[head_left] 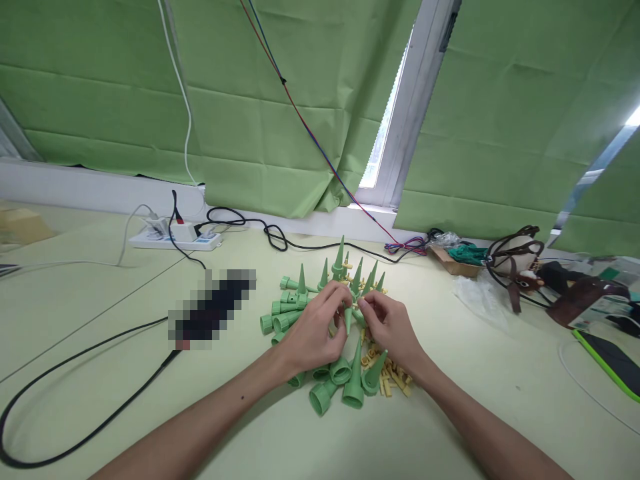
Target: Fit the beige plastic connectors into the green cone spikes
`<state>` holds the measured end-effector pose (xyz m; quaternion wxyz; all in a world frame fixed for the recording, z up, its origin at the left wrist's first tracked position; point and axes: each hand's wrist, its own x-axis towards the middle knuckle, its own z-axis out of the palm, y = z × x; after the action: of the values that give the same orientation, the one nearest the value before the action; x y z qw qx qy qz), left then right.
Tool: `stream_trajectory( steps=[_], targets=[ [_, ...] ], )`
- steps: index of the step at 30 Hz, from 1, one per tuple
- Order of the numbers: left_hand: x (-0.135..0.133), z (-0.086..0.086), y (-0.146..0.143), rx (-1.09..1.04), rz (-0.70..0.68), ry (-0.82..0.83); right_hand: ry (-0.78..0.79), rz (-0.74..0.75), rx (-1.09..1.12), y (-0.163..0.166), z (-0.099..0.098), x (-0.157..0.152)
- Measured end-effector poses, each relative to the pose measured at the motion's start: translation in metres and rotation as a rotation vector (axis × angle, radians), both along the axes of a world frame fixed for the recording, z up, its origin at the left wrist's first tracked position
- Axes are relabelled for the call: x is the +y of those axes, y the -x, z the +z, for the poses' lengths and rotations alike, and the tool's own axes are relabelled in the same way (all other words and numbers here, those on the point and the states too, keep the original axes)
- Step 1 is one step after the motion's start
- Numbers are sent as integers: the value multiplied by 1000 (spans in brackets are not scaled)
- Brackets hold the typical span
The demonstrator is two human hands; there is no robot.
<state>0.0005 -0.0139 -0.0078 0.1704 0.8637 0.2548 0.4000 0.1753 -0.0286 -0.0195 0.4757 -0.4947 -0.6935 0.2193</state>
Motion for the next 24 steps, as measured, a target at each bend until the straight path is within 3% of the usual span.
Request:
stream_trajectory(
  steps=[8, 16, 24],
  targets=[
    [1, 2, -1, -58, 25, -4, 2, -11, 78, 0, 0, 0],
    [1, 5, -4, -176, 205, 42, -38, -20, 141, 2, 4, -5],
    [0, 10, -3, -46, 262, 175, -60, -10, 163, 3, 3, -6]
  ],
)
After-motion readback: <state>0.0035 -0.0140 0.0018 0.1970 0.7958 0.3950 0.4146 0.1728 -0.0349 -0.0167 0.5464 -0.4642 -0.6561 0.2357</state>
